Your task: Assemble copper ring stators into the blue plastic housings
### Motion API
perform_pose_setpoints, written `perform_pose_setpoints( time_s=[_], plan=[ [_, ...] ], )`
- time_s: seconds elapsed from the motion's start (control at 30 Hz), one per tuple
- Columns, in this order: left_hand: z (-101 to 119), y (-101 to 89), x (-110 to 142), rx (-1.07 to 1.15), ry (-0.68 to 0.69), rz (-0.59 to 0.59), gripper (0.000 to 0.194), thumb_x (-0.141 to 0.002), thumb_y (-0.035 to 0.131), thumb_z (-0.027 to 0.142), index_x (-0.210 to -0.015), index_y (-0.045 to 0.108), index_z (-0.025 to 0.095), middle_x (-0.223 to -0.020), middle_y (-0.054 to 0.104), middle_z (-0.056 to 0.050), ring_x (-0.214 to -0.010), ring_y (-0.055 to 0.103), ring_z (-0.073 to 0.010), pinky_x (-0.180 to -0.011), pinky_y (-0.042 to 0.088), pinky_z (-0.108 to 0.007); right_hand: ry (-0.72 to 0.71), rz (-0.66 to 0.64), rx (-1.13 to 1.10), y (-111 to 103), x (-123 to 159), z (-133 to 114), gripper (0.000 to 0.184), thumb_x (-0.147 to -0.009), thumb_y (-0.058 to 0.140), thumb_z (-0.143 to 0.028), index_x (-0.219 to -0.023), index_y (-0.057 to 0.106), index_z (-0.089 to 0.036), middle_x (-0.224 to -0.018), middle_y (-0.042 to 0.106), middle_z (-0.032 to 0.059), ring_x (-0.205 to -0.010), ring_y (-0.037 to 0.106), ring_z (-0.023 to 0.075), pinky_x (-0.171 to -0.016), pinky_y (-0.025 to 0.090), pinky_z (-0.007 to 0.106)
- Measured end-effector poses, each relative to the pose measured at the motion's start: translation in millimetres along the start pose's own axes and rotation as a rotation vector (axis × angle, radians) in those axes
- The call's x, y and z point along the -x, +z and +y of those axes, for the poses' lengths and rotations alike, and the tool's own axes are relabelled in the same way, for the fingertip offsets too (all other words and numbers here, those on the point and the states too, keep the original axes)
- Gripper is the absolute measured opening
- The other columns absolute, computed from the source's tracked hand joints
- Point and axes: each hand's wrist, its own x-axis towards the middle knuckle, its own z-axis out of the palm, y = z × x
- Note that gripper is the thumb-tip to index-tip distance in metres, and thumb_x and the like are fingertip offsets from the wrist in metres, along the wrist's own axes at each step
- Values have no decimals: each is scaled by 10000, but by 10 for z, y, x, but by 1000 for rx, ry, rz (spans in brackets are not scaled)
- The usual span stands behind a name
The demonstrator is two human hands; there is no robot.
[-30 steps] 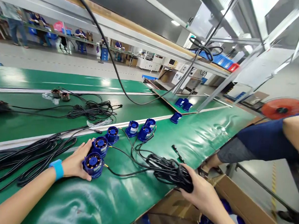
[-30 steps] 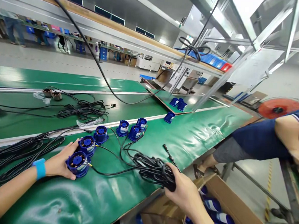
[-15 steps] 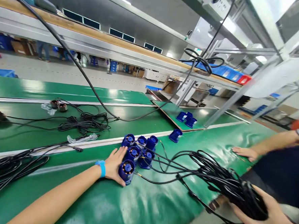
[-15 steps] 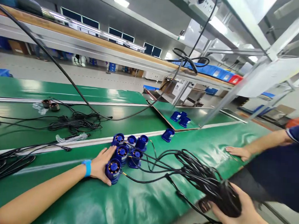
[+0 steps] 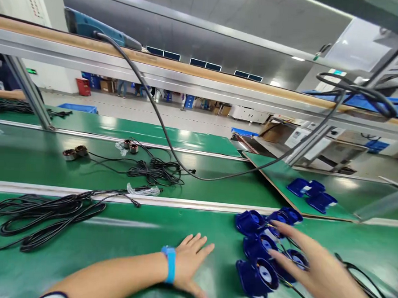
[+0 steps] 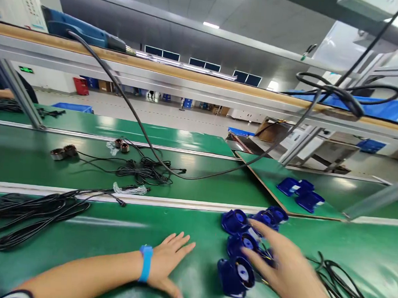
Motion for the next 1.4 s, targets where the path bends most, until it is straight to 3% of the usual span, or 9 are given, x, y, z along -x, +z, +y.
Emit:
perform_pose_setpoints(
  time_s=[0.13,0.27,0.37,0.5,0.67,0.83,0.97,1.17,1.4],
  plan=[
    [-152,-220,909,-32,-80,94,1113,-713,640,823,-1598,246,275,-1650,259,-167,-1529,176,-426,-1236,158,-672,-172,-322,-217,1149,-1257,-975,396,-997,526,-403,-1355,571,-241,-1365,635,67,-1288,568,259,-1132,435,452],
    [-588,-846,1401,-314,-304,435,614,-959,503,554,-1503,431,278,-1543,479,-98,-1462,397,-327,-1221,330,-583,-95,-350,-201,2211,-2425,-1535,472,-1000,497,-313,-1459,478,-206,-1473,542,87,-1362,497,232,-1172,377,399],
    [-1051,-1503,1481,-513,-482,564,525,-1001,403,369,-1478,453,155,-1501,510,-154,-1434,432,-315,-1196,381,-532,-68,-393,-167,2732,-3019,-1684,569,-964,546,-220,-1516,413,-190,-1572,420,100,-1486,321,256,-1226,275,437],
    [-1624,-2182,1182,-617,-519,509,639,-867,517,150,-1497,422,95,-1540,466,-166,-1489,342,-335,-1218,339,-510,-31,-475,-95,3108,-3432,-1735,479,-956,629,-258,-1417,525,-180,-1579,392,118,-1484,307,309,-1219,241,568],
    [-2159,-2373,511,-661,-466,370,751,-777,638,83,-1497,433,138,-1591,395,-150,-1517,267,-357,-1234,276,-553,21,-522,-25,3187,-3471,-1573,380,-1040,472,-368,-1345,556,-156,-1380,588,144,-1351,494,287,-1173,319,513],
    [-2419,-2287,236,-694,-386,326,423,-904,625,184,-1324,577,154,-1419,560,-131,-1447,381,-324,-1205,275,-607,174,-624,-7,3091,-3301,-1382,639,-985,400,-669,-1330,564,-156,-1270,645,198,-1177,618,350,-973,482,451],
    [-2408,-2234,313,-747,-295,301,309,-920,639,214,-1223,616,161,-1201,646,-94,-1166,599,-272,-1135,363,-602,255,-747,-48,3039,-3171,-1337,538,-881,657,-601,-1130,666,-124,-1182,680,171,-1083,654,288,-945,510,436],
    [-2226,-2245,535,-763,-115,371,216,-910,642,199,-1123,648,236,-1176,636,-73,-1118,586,-241,-1150,349,-529,270,-699,-343,2761,-3226,-1634,496,-997,460,-548,-1064,687,-112,-1061,709,128,-976,669,248,-861,520,363],
    [-1979,-2337,645,-627,-112,637,236,-826,737,163,-1035,648,226,-1089,663,-43,-1106,590,-221,-1123,406,-441,161,-762,-717,2556,-2975,-2178,571,-497,924,-311,-991,674,-170,-883,713,-15,-842,653,195,-799,540,289]
  ],
)
